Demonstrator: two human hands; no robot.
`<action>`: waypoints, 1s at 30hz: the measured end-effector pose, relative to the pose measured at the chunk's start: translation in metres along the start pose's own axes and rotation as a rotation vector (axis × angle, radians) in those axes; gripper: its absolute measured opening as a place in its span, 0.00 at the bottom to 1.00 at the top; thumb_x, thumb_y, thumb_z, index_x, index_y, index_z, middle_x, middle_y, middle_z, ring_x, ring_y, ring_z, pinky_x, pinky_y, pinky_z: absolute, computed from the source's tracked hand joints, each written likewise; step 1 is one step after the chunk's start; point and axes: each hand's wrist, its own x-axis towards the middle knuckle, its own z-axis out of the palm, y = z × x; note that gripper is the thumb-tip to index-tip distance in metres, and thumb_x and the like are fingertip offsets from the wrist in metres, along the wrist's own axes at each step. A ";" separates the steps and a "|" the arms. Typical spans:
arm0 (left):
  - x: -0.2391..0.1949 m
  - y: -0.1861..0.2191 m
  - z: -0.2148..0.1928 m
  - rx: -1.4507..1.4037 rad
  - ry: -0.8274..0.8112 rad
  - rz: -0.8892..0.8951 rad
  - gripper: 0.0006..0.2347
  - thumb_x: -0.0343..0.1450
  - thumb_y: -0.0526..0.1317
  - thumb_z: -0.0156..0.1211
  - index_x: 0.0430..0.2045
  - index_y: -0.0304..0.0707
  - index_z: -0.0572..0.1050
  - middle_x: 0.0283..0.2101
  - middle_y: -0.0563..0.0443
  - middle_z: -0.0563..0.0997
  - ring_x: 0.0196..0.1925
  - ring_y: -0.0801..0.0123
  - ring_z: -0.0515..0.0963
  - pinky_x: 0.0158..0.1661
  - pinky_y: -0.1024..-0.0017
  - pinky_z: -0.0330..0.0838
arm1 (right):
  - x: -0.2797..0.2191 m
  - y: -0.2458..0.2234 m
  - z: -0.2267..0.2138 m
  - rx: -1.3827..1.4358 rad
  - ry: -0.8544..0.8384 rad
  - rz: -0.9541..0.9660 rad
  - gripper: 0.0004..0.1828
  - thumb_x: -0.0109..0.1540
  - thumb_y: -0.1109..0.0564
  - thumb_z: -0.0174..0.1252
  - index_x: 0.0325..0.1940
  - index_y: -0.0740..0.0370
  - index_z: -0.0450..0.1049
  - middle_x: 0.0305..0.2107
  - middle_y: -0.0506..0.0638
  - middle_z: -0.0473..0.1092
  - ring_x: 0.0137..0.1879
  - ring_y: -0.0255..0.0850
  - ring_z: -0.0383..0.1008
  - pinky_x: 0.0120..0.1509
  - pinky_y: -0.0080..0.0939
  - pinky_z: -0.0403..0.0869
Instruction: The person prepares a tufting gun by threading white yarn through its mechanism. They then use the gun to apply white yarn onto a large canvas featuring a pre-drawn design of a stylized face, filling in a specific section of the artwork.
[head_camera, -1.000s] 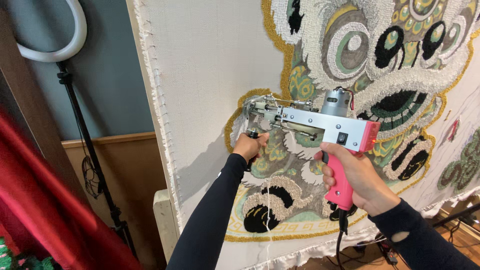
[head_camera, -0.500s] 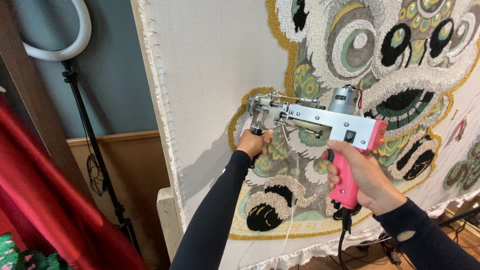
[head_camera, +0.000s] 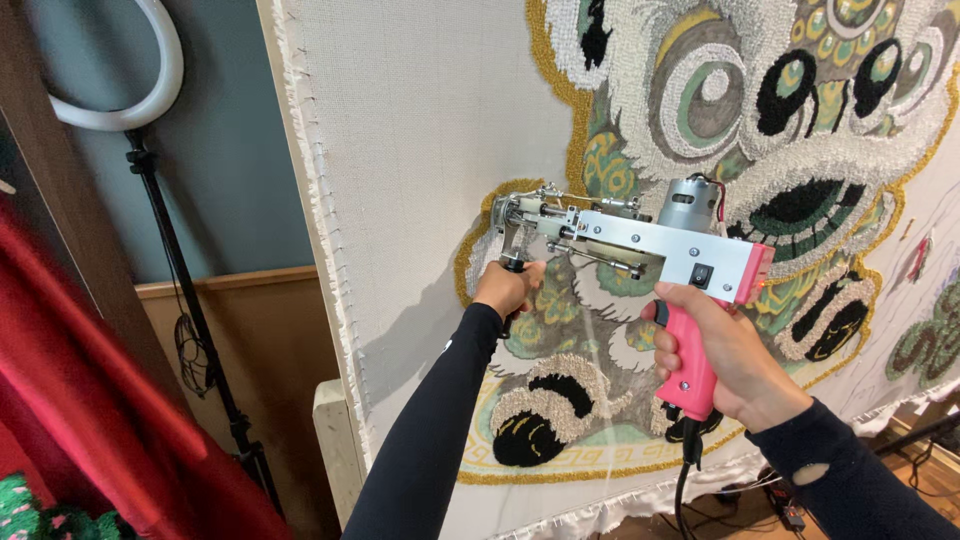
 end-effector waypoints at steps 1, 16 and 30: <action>0.002 0.000 0.001 -0.004 -0.004 -0.003 0.16 0.68 0.50 0.66 0.35 0.34 0.80 0.24 0.53 0.80 0.14 0.71 0.74 0.15 0.69 0.66 | 0.000 0.000 -0.001 0.001 -0.010 -0.013 0.19 0.61 0.45 0.58 0.39 0.66 0.71 0.15 0.47 0.60 0.19 0.37 0.62 0.25 0.42 0.67; -0.027 0.005 0.037 -0.188 -0.161 0.056 0.16 0.69 0.48 0.66 0.43 0.35 0.80 0.35 0.49 0.87 0.11 0.74 0.67 0.16 0.72 0.66 | -0.012 -0.018 -0.057 0.028 -0.161 -0.018 0.25 0.64 0.44 0.52 0.51 0.69 0.73 0.16 0.45 0.61 0.21 0.34 0.60 0.26 0.35 0.63; -0.047 0.006 0.081 -0.099 -0.146 0.116 0.06 0.70 0.35 0.63 0.30 0.28 0.81 0.33 0.43 0.85 0.17 0.72 0.77 0.19 0.72 0.70 | -0.032 -0.021 -0.117 0.092 -0.197 -0.050 0.30 0.64 0.43 0.49 0.53 0.75 0.72 0.15 0.46 0.60 0.21 0.34 0.58 0.26 0.35 0.62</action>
